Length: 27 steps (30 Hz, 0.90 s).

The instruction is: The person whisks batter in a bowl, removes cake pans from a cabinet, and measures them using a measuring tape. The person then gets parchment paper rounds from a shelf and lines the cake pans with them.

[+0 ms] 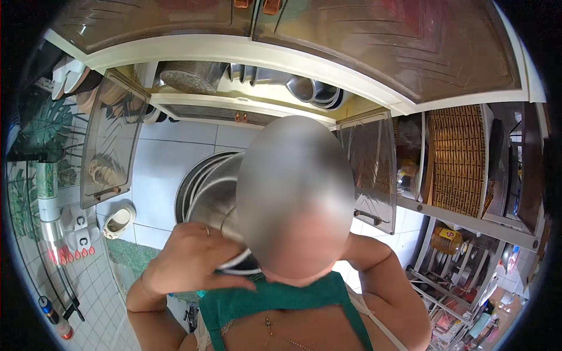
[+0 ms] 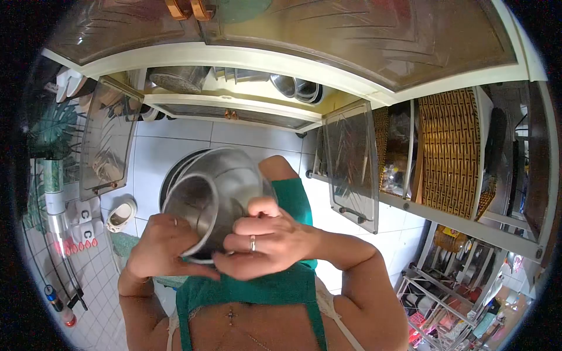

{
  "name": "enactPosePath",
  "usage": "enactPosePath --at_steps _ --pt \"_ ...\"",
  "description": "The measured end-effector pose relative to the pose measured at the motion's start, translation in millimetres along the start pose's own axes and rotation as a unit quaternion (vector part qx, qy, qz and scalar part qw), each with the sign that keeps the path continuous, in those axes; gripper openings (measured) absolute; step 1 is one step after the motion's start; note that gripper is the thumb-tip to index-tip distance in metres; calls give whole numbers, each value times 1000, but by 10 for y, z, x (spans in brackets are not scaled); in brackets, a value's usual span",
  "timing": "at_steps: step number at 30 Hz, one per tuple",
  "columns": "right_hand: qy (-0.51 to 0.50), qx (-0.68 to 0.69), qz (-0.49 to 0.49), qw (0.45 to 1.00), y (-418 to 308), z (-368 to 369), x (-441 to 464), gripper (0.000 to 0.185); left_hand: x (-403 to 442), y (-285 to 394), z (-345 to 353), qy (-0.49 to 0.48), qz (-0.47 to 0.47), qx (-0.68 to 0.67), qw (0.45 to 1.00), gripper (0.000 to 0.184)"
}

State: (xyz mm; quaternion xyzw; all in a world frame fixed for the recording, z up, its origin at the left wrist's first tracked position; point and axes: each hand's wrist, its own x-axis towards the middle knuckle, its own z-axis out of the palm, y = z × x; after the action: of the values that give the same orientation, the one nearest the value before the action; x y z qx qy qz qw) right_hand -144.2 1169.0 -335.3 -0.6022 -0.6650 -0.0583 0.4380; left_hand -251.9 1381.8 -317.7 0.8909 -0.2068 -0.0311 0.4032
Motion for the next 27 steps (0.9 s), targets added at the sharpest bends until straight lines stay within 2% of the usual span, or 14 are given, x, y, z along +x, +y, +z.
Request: enactPosePath --at_steps 1,4,5,6,7,8,9,11,14,17,19,21,24,27 --pt "29 34 -21 999 34 38 1 16 -18 16 -44 -32 3 16 999 40" --pt "34 12 31 999 203 -34 125 15 -129 -42 -136 21 3 -58 998 45" --pt "103 31 118 987 303 -35 116 16 -211 -88 -221 1 -11 -68 998 39" --pt "171 49 203 963 444 -29 57 18 -269 -99 -200 96 -40 -163 981 40" --pt "170 -23 297 939 680 -40 -136 28 -347 -88 -132 187 -67 -257 946 43" --pt "291 -52 380 877 970 122 -292 39 -416 -80 -93 255 -99 -315 909 50" --pt "249 -179 431 849 1173 123 -456 56 -485 -71 -55 326 -120 -370 862 57" --pt "258 -375 363 813 1541 92 -696 61 -609 -117 -49 398 -170 -394 811 72" --pt "259 -423 341 799 1867 -96 -699 56 -783 -299 -112 395 -239 -381 801 83" --pt "319 -120 473 812 2300 -316 -794 48 -706 -322 -175 388 -285 -350 804 69" --pt "178 -284 435 836 2422 -416 -708 41 -752 -407 -149 406 -268 -315 815 59" --pt "82 -407 424 805 2409 -386 -562 38 -873 -476 -151 391 -297 -304 816 58" --pt "122 -402 509 752 2260 -224 -272 37 -905 -550 -23 469 -292 -309 774 57" --pt "126 -468 445 753 2318 -55 -304 39 -961 -600 30 525 -280 -304 744 58"
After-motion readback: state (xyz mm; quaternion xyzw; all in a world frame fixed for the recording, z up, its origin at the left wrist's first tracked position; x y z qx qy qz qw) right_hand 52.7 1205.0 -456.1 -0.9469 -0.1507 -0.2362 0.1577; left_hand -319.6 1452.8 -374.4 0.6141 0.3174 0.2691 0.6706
